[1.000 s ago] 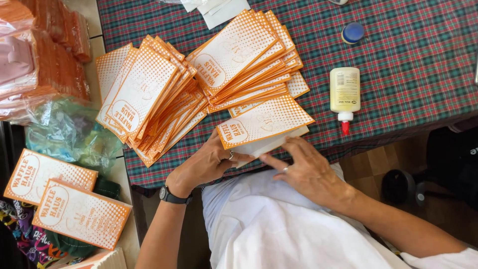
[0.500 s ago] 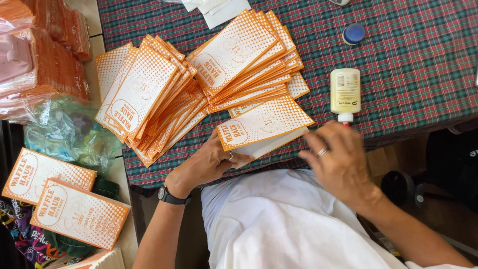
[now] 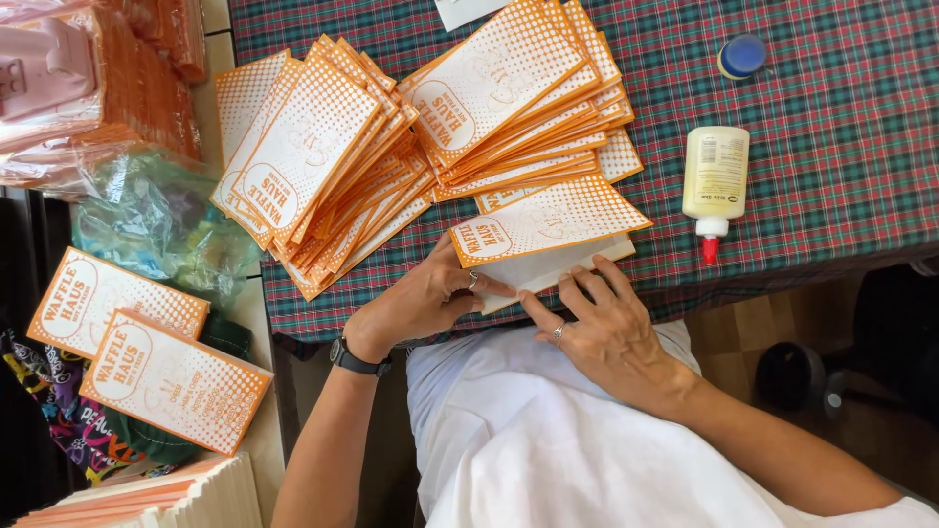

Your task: Applying glue to the edges of paper sleeves and folding them to assemble waffle bags.

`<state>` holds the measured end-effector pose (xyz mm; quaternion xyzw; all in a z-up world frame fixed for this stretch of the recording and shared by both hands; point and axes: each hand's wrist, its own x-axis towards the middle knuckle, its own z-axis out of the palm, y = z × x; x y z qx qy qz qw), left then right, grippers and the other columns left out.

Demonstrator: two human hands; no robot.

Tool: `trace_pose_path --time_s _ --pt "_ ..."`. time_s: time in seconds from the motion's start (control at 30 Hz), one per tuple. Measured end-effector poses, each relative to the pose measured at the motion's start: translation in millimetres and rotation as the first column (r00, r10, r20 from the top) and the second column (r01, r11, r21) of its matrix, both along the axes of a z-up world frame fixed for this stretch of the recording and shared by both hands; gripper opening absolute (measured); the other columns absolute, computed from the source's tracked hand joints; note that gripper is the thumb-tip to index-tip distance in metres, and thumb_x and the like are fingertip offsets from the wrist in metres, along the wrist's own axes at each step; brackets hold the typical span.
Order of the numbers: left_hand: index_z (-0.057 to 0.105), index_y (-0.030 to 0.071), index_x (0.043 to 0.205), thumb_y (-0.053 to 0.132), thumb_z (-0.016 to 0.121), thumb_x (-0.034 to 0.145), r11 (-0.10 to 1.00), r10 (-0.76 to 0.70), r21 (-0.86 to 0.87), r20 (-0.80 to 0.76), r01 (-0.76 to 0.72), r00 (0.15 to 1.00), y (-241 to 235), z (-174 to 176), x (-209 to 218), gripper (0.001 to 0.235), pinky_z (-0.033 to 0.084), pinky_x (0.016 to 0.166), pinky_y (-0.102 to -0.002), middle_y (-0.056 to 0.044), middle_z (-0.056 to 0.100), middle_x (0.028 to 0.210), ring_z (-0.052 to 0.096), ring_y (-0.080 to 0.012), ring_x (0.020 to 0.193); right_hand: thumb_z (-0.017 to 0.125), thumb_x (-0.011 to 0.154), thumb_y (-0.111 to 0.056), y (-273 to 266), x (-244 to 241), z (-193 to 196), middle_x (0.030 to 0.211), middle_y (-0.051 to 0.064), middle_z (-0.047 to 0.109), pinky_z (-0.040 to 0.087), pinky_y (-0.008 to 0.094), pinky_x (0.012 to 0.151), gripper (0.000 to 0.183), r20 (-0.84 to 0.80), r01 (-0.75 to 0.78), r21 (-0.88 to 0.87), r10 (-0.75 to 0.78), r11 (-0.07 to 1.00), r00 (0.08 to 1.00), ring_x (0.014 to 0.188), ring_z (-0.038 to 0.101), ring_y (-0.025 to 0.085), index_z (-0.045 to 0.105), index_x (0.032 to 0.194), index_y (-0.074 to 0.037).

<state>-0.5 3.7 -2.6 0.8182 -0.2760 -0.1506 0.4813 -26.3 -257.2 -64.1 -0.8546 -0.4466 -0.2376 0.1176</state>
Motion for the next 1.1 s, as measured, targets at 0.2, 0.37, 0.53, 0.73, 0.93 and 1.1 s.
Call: trace_pose_path --time_s 0.2,0.37,0.53,0.73,0.93,1.1 --pt "0.079 0.019 0.119 -0.006 0.063 0.088 1.0 0.015 -0.007 -0.001 -0.015 1.0 1.0 -1.1 -0.5 0.042 0.049 0.1 -0.044 -0.02 0.057 0.115 0.046 -0.0407 0.123 0.049 0.096 -0.049 11.4 -1.6 11.3 0.094 0.018 0.056 0.046 0.062 0.107 0.053 0.021 -0.002 -0.102 0.004 0.995 1.0 0.094 0.063 0.04 0.061 0.142 -0.028" --pt "0.079 0.014 0.116 -0.011 0.059 0.089 1.0 0.023 0.001 0.016 -0.023 1.0 -1.3 9.7 -2.1 0.042 0.051 0.094 -0.04 -0.019 0.057 0.106 0.048 -0.0397 0.118 0.059 0.084 -0.052 17.4 -10.0 -5.9 0.092 0.021 0.055 0.043 0.064 0.112 0.066 0.036 0.027 -0.241 -0.019 0.97 0.999 0.087 0.061 0.04 0.048 0.149 -0.044" --pt "0.079 0.012 0.117 -0.009 0.057 0.09 1.0 0.022 0.019 0.071 -0.024 0.997 -0.9 -3.9 -3.8 0.04 0.046 0.103 -0.042 -0.02 0.06 0.113 0.046 -0.0416 0.13 0.071 0.076 -0.049 23.5 -13.3 -0.1 0.092 0.02 0.058 0.039 0.066 0.116 0.074 0.053 0.058 -0.329 -0.043 0.942 0.998 0.088 0.063 0.039 0.047 0.146 -0.05" --pt "0.057 -0.001 0.138 0.008 0.061 0.094 0.947 0.101 0.251 0.356 -0.2 0.929 -21.0 -43.3 -9.4 0.045 0.039 0.111 -0.047 -0.019 0.063 0.129 0.055 -0.0383 0.127 0.048 0.103 -0.033 1.8 -6.7 14.3 0.1 0.024 0.059 0.049 0.06 0.104 0.045 -0.016 -0.013 -0.117 0.011 0.993 1.0 0.095 0.063 0.041 0.055 0.147 -0.035" --pt "0.059 0.004 0.132 0.02 0.074 0.085 0.665 0.405 0.237 0.682 -0.708 0.609 -77.7 -61.5 -1.3 0.051 0.035 0.072 -0.04 -0.012 0.054 0.115 0.046 -0.03 0.095 0.045 0.107 -0.031 -3.8 -11.0 5.8 0.122 0.018 0.063 0.05 0.055 0.102 0.039 -0.219 -0.033 0.144 0.064 0.989 0.974 0.118 0.06 0.037 0.068 0.133 -0.012" --pt "0.069 0.0 0.118 0.001 0.062 0.095 0.839 0.463 0.05 0.458 -0.542 0.759 -106.7 -56.6 10.2 0.025 0.051 0.07 -0.032 -0.015 0.058 0.1 0.06 -0.0297 0.085 0.06 0.101 -0.005 -50.5 34.6 31.6 0.103 0.007 0.072 0.056 0.043 0.09 0.022 -0.185 0.26 0.303 -0.211 0.917 0.96 0.098 0.069 0.028 0.079 0.107 -0.012"
